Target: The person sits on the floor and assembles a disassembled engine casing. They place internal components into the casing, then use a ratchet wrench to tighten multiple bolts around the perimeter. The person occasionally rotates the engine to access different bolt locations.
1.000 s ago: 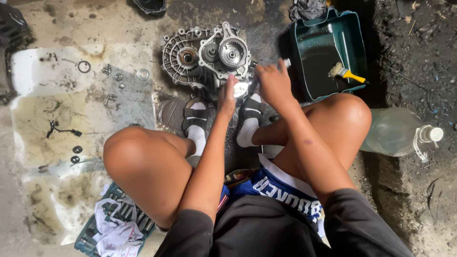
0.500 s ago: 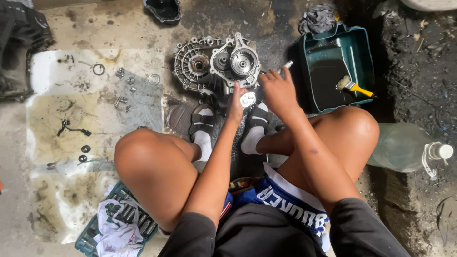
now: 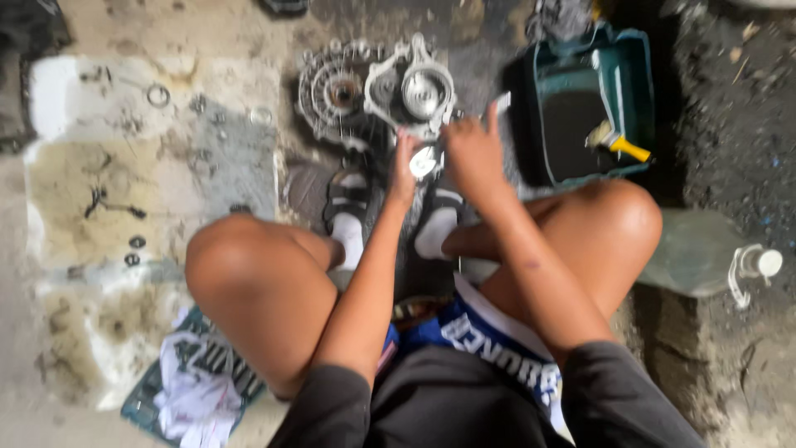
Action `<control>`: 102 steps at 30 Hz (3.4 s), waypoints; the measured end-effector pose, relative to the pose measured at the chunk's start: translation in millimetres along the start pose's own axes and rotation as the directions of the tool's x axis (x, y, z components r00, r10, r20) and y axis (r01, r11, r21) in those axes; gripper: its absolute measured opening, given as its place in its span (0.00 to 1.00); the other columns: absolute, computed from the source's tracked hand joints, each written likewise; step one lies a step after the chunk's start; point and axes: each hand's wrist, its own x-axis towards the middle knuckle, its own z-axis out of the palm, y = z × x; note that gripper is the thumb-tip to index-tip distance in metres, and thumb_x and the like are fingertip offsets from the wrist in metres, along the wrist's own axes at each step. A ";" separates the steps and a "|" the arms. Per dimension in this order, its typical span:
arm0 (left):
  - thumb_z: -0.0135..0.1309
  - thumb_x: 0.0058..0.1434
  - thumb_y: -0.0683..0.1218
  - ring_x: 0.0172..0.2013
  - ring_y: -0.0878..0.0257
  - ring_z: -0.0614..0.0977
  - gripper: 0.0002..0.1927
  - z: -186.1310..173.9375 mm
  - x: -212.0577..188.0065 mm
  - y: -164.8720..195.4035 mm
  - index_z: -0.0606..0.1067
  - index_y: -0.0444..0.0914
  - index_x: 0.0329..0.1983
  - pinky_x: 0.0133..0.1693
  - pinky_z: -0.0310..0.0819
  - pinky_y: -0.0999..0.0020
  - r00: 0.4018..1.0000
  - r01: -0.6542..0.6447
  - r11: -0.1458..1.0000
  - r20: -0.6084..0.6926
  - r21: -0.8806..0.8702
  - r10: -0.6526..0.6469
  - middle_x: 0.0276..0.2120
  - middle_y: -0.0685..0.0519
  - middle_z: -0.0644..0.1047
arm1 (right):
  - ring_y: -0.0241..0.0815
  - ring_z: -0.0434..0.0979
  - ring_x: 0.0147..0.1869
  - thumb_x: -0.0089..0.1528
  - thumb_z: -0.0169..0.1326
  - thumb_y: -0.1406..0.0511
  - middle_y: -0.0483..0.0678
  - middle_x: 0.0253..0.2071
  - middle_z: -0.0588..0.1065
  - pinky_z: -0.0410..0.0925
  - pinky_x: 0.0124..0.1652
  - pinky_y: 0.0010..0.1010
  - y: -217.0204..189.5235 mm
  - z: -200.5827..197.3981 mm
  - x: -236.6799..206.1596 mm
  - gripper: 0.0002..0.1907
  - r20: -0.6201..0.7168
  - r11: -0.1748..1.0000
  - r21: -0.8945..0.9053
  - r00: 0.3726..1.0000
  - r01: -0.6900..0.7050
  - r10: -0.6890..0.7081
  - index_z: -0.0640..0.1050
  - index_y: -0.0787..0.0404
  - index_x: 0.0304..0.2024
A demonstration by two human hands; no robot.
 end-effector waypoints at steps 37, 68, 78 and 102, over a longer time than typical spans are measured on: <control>0.40 0.72 0.67 0.39 0.66 0.82 0.37 33.3 -7.7 44.0 0.80 0.28 0.45 0.47 0.73 0.72 0.978 0.009 0.990 0.207 0.143 -0.039 0.38 0.50 0.83 | 0.59 0.75 0.44 0.59 0.62 0.69 0.55 0.37 0.78 0.67 0.44 0.46 15.5 -93.0 -4.5 0.09 0.133 0.858 0.475 0.980 -0.196 0.151 0.81 0.62 0.42; 0.49 0.71 0.59 0.22 0.71 0.68 0.23 72.1 5.6 7.7 0.75 0.37 0.30 0.26 0.63 0.72 0.922 -0.064 0.753 0.327 0.655 -0.206 0.19 0.60 0.69 | 0.38 0.75 0.33 0.72 0.47 0.65 0.46 0.32 0.75 0.72 0.38 0.32 -32.9 34.8 -95.3 0.08 0.731 -0.729 0.589 0.613 -0.348 0.298 0.74 0.63 0.43; 0.40 0.70 0.69 0.23 0.65 0.75 0.35 81.4 14.5 30.2 0.76 0.38 0.24 0.31 0.69 0.66 0.890 -0.228 0.520 0.392 0.824 -0.231 0.17 0.55 0.72 | 0.36 0.74 0.38 0.78 0.40 0.58 0.44 0.36 0.72 0.71 0.39 0.31 -129.0 31.4 -112.1 0.13 0.696 -0.886 0.452 0.663 -0.105 0.276 0.70 0.58 0.45; 0.36 0.69 0.71 0.26 0.58 0.80 0.39 87.9 4.2 40.7 0.78 0.37 0.23 0.37 0.74 0.63 0.900 -0.267 0.375 0.369 0.888 -0.232 0.19 0.50 0.77 | 0.39 0.79 0.39 0.74 0.39 0.57 0.44 0.36 0.73 0.77 0.44 0.40 -125.5 15.2 -101.7 0.11 0.775 -0.888 0.356 0.623 -0.293 0.105 0.68 0.55 0.43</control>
